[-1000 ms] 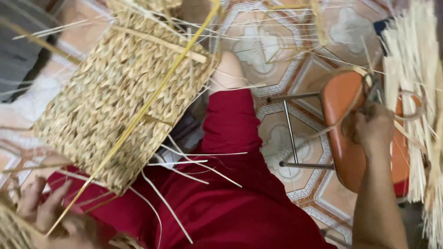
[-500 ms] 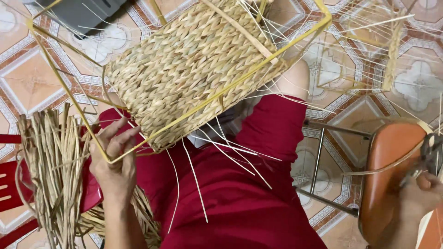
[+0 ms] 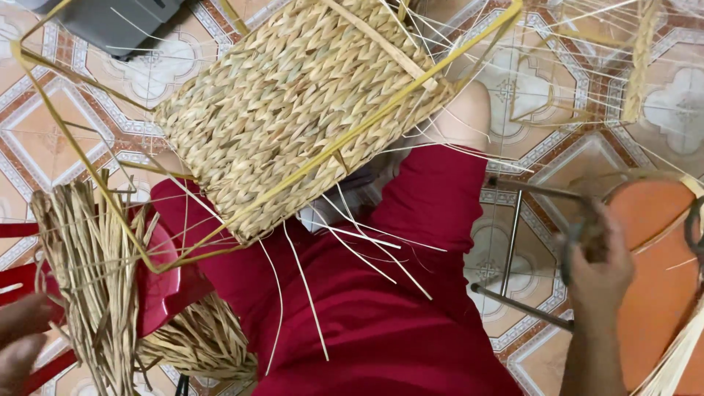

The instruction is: Weaving dried plant fibers around a wire frame and trimming excess with scissors to create a basket.

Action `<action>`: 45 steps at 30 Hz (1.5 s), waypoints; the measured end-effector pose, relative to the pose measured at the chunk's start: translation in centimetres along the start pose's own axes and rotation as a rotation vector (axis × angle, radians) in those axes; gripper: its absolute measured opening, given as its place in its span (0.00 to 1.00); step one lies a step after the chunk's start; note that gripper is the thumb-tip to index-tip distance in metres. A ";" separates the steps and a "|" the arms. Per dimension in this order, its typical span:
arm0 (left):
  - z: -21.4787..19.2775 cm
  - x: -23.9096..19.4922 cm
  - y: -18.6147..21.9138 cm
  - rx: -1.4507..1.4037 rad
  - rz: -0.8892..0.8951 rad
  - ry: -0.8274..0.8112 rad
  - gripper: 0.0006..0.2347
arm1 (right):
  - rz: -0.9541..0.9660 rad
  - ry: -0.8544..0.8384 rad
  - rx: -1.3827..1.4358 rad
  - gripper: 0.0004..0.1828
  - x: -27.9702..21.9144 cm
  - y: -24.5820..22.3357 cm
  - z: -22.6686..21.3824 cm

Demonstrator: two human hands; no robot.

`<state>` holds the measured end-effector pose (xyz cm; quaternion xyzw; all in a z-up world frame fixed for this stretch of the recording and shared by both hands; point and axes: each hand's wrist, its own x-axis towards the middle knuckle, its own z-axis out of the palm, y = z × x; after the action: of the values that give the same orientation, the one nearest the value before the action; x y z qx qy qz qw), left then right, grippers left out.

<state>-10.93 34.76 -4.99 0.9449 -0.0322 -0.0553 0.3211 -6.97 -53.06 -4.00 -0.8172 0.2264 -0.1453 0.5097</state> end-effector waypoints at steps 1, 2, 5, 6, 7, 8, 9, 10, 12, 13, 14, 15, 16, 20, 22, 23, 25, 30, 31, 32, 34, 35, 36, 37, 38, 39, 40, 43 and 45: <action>-0.3 2.7 1.1 0.004 0.003 -0.006 0.21 | 0.006 0.004 0.002 0.28 1.2 0.3 0.7; -0.6 5.4 2.2 0.088 0.047 -0.014 0.21 | 0.021 -0.152 -0.013 0.31 2.5 0.5 1.5; 6.3 21.4 24.5 0.205 0.157 -0.008 0.17 | 0.043 -0.285 -0.153 0.33 6.2 -0.5 3.5; 1.0 20.2 37.5 0.237 0.210 0.000 0.14 | 0.056 -0.274 -0.284 0.32 7.5 -1.0 4.1; 1.5 22.4 41.2 0.237 0.218 -0.004 0.14 | 0.061 -0.266 -0.283 0.32 8.2 -1.6 4.3; 2.0 24.5 44.8 0.417 0.406 -0.027 0.11 | -0.032 -0.317 -0.320 0.31 9.1 -2.1 4.6; 2.6 26.5 48.5 0.595 0.591 -0.054 0.10 | -0.123 -0.372 -0.358 0.29 9.9 -2.6 4.8; 4.2 28.7 48.3 0.594 0.596 -0.061 0.10 | -0.115 -0.369 -0.359 0.29 10.4 -3.0 5.3; 7.5 32.9 47.9 0.703 0.841 -0.158 0.10 | -0.249 -0.456 -0.311 0.30 11.5 -3.8 6.4; 9.5 34.5 48.2 0.700 0.844 -0.161 0.10 | -0.244 -0.454 -0.313 0.30 11.9 -3.8 6.9; 11.6 36.1 48.6 0.746 0.856 -0.226 0.10 | -0.266 -0.445 -0.363 0.31 12.2 -3.8 7.4; 13.6 37.6 48.9 0.793 0.864 -0.291 0.11 | -0.289 -0.438 -0.412 0.32 12.6 -3.8 8.0; 15.4 39.0 49.2 0.791 0.865 -0.295 0.11 | -0.286 -0.439 -0.412 0.32 12.7 -4.0 8.5; 23.1 44.1 49.4 1.018 0.735 -0.469 0.15 | -0.213 -0.457 -0.650 0.35 13.4 -4.1 10.1; 27.1 46.4 48.4 1.031 0.721 -0.479 0.16 | -0.164 -0.474 -0.739 0.35 13.6 -3.6 10.3; 29.1 47.6 47.5 1.043 0.758 -0.427 0.16 | -0.197 -0.479 -0.729 0.35 13.6 -3.2 10.3; 31.6 48.9 46.7 1.052 0.795 -0.376 0.16 | -0.227 -0.484 -0.718 0.35 13.5 -2.6 10.2; 29.3 47.6 49.8 0.960 0.666 -0.480 0.14 | -0.108 -0.506 -0.766 0.37 13.5 -2.0 11.1; 28.4 47.2 50.6 0.960 0.666 -0.481 0.14 | -0.107 -0.507 -0.766 0.37 13.5 -1.9 11.3; 27.5 46.9 51.5 0.855 0.586 -0.539 0.16 | -0.120 -0.499 -0.760 0.37 13.3 -1.9 11.5; 26.7 46.7 52.5 0.749 0.501 -0.590 0.17 | -0.138 -0.493 -0.755 0.37 13.4 -2.2 11.9; 26.8 46.6 52.6 0.700 0.524 -0.559 0.15 | -0.159 -0.493 -0.742 0.37 13.4 -2.5 12.0; 26.9 46.5 52.8 0.652 0.546 -0.527 0.13 | -0.181 -0.492 -0.730 0.37 13.3 -2.8 12.2; 27.9 46.6 52.3 0.650 0.542 -0.525 0.13 | -0.184 -0.495 -0.732 0.37 13.2 -2.9 12.3; 29.0 46.8 51.9 0.649 0.614 -0.454 0.10 | -0.218 -0.480 -0.710 0.36 13.0 -3.0 12.4; 30.0 47.0 51.6 0.647 0.688 -0.382 0.08 | -0.250 -0.461 -0.688 0.36 12.9 -3.1 12.5; 29.8 46.8 52.0 0.645 0.688 -0.379 0.08 | -0.252 -0.460 -0.689 0.36 12.9 -2.7 12.8; 29.0 46.1 53.1 0.597 0.715 -0.336 0.07 | -0.216 -0.464 -0.697 0.34 12.7 -1.8 13.4; 28.2 46.0 53.7 0.589 0.596 -0.414 0.10 | -0.319 -0.418 -0.557 0.35 12.5 -1.7 13.2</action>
<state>29.78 -29.16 1.73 0.9145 -0.3799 -0.1364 0.0279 10.26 -48.76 -8.12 -0.9613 0.0185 0.0141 0.2745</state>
